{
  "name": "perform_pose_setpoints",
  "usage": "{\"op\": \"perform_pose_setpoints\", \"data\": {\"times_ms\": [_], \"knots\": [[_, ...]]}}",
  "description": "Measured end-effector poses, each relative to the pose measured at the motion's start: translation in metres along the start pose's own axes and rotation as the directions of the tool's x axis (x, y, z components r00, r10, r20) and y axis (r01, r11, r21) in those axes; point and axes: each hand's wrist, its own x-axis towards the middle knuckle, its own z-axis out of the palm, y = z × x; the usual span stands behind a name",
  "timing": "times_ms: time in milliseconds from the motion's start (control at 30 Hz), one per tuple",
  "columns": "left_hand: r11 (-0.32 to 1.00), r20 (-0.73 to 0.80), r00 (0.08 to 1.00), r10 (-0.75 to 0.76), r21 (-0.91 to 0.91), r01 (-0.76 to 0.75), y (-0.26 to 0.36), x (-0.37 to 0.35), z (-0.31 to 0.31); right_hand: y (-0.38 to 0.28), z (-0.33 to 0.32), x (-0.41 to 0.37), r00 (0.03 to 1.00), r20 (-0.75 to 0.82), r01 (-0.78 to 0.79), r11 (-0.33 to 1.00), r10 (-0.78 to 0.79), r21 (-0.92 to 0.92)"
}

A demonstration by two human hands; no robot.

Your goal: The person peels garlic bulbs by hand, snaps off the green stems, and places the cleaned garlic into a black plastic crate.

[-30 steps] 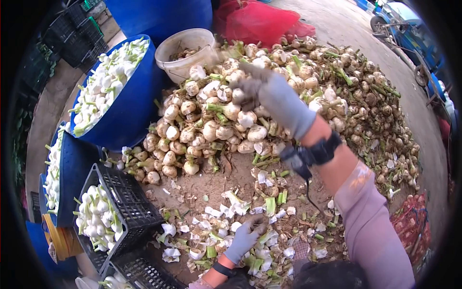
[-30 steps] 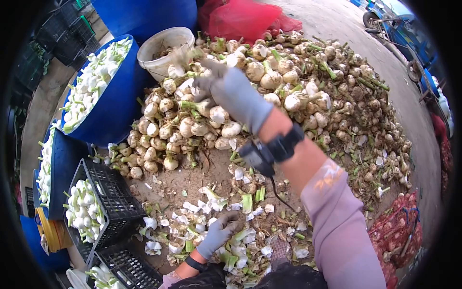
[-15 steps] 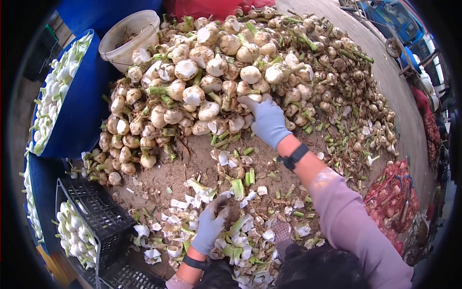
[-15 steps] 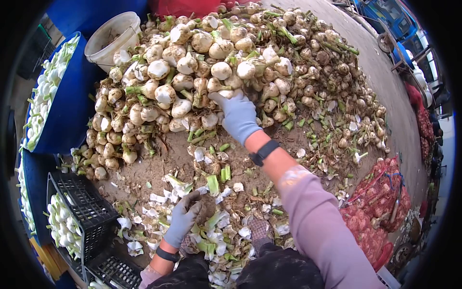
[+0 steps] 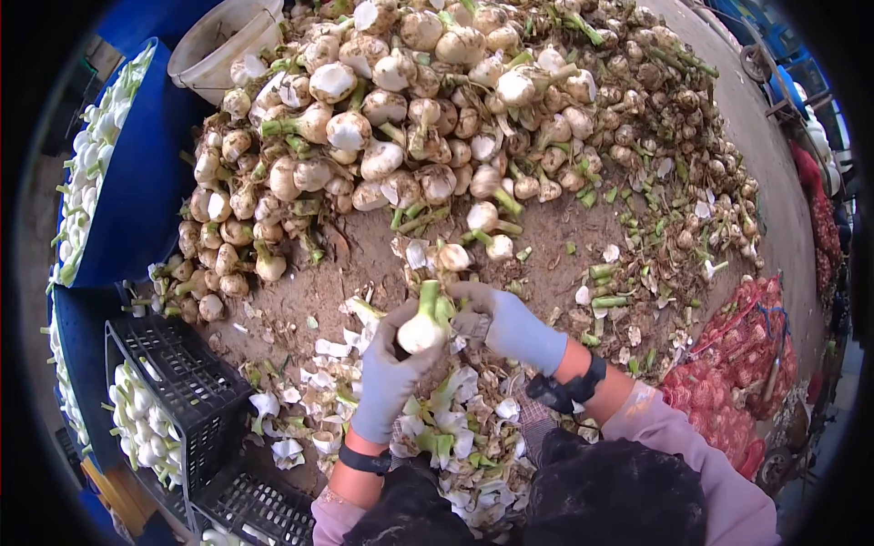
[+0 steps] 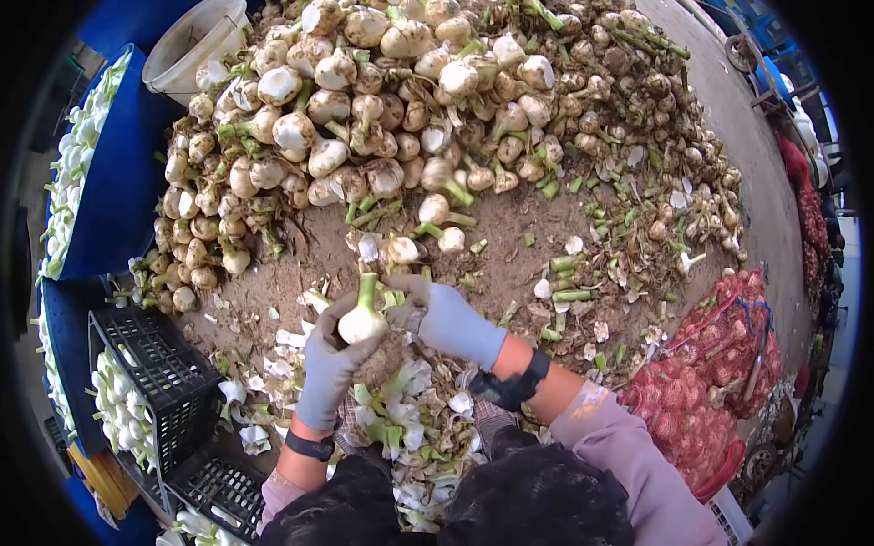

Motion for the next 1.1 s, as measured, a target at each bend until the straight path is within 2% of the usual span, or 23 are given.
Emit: {"op": "perform_pose_setpoints", "data": {"times_ms": [33, 67, 133, 167, 233, 333, 400, 467, 533, 567, 600, 667, 700, 733, 767, 800, 833, 867, 900, 933, 1000, 1033, 1100], "knots": [[0.995, 0.038, 0.998, -0.050, -0.085, 0.053, 0.002, -0.007, 0.007, -0.010, -0.005, 0.003, 0.989, 0.147, 0.003, 0.998, 0.007, -0.065], [0.915, 0.178, 0.954, 0.240, 0.286, -0.284, -0.015, -0.006, -0.003, -0.015, -0.008, 0.005, 0.956, 0.292, 0.018, 0.992, 0.020, -0.127], [0.699, 0.192, 0.919, 0.346, 0.601, -0.388, -0.004, -0.016, -0.004, -0.017, 0.002, 0.004, 0.951, 0.287, -0.092, 0.991, 0.117, -0.098], [0.702, 0.188, 0.923, 0.336, 0.603, -0.378, -0.007, -0.019, -0.005, -0.023, 0.003, 0.003, 0.926, 0.315, -0.181, 0.977, 0.208, -0.112], [0.910, 0.010, 0.971, 0.238, 0.348, -0.226, -0.014, -0.024, -0.009, -0.024, 0.008, 0.001, 0.877, 0.355, -0.324, 0.944, 0.325, -0.063], [0.813, 0.050, 0.926, 0.374, 0.462, -0.354, -0.014, -0.023, -0.011, -0.021, 0.018, -0.007, 0.892, 0.343, -0.364, 0.918, 0.295, 0.158], [0.992, -0.061, 0.998, 0.018, 0.124, -0.010, -0.008, -0.025, -0.013, -0.022, 0.025, -0.013, 0.917, 0.297, -0.333, 0.922, 0.267, 0.200], [0.987, 0.002, 1.000, 0.027, -0.157, -0.026, -0.020, -0.026, -0.025, -0.016, 0.029, -0.013, 0.928, 0.233, -0.337, 0.922, 0.290, 0.192], [0.873, 0.058, 0.996, -0.068, -0.480, 0.088, -0.014, -0.032, -0.026, -0.013, 0.027, -0.013, 0.957, 0.212, -0.225, 0.967, 0.198, 0.116], [0.831, 0.098, 0.994, -0.054, -0.548, 0.099, -0.021, -0.035, -0.028, -0.009, 0.027, -0.011, 0.989, 0.125, 0.120, 0.939, -0.083, -0.322], [0.794, 0.120, 0.981, -0.153, -0.575, 0.195, -0.025, -0.034, -0.029, -0.003, 0.026, -0.010, 0.912, 0.168, 0.379, 0.614, -0.373, -0.692], [0.774, 0.107, 0.967, -0.229, -0.583, 0.248, -0.025, -0.034, -0.029, 0.003, 0.027, -0.010, 0.859, 0.228, 0.481, 0.567, -0.459, -0.669], [0.780, 0.161, 0.970, -0.184, -0.577, 0.244, -0.031, -0.031, -0.037, 0.001, 0.031, -0.013, 0.949, 0.149, 0.313, 0.877, -0.277, -0.365], [0.811, 0.185, 0.979, -0.089, -0.558, 0.179, -0.033, -0.034, -0.035, -0.001, 0.039, -0.013, 0.982, 0.184, 0.050, 0.999, -0.052, 0.014], [0.989, 0.036, 0.992, -0.123, -0.082, 0.126, -0.048, -0.034, -0.039, -0.005, 0.040, -0.010, 0.971, 0.237, -0.013, 0.999, 0.019, -0.029], [0.956, 0.112, 0.989, -0.096, -0.265, 0.122, -0.012, -0.042, -0.031, -0.012, 0.039, -0.010, 0.952, 0.295, -0.067, 0.995, 0.087, -0.077], [0.984, 0.074, 0.994, -0.085, -0.152, 0.095, -0.020, -0.042, -0.034, -0.021, 0.046, -0.011, 0.954, 0.244, -0.187, 0.982, 0.175, 0.028], [0.988, 0.022, 0.999, -0.044, -0.150, 0.047, -0.021, -0.049, -0.032, 0.002, 0.049, -0.009, 0.965, 0.223, -0.169, 0.980, 0.142, 0.108], [1.000, -0.057, 0.998, -0.011, -0.018, 0.009, -0.032, -0.050, -0.037, 0.006, 0.049, -0.009, 0.980, 0.172, -0.105, 0.994, 0.100, 0.015], [0.943, -0.069, 0.955, -0.288, -0.194, 0.270, -0.016, -0.056, -0.043, 0.000, 0.046, -0.012, 0.946, 0.203, -0.257, 0.966, 0.254, -0.015], [0.993, -0.395, 0.916, 0.075, 0.114, -0.032, -0.026, -0.050, -0.047, -0.003, 0.055, -0.029, 0.919, 0.260, -0.317, 0.948, 0.297, 0.037], [0.939, -0.421, 0.870, 0.255, 0.322, -0.119, -0.027, -0.051, -0.049, 0.001, 0.060, -0.029, 0.914, 0.282, -0.312, 0.950, 0.292, 0.028], [0.765, -0.162, 0.893, 0.419, 0.593, -0.251, -0.022, -0.063, -0.050, 0.007, 0.068, -0.032, 0.953, 0.281, -0.066, 0.985, 0.109, -0.157]]}}
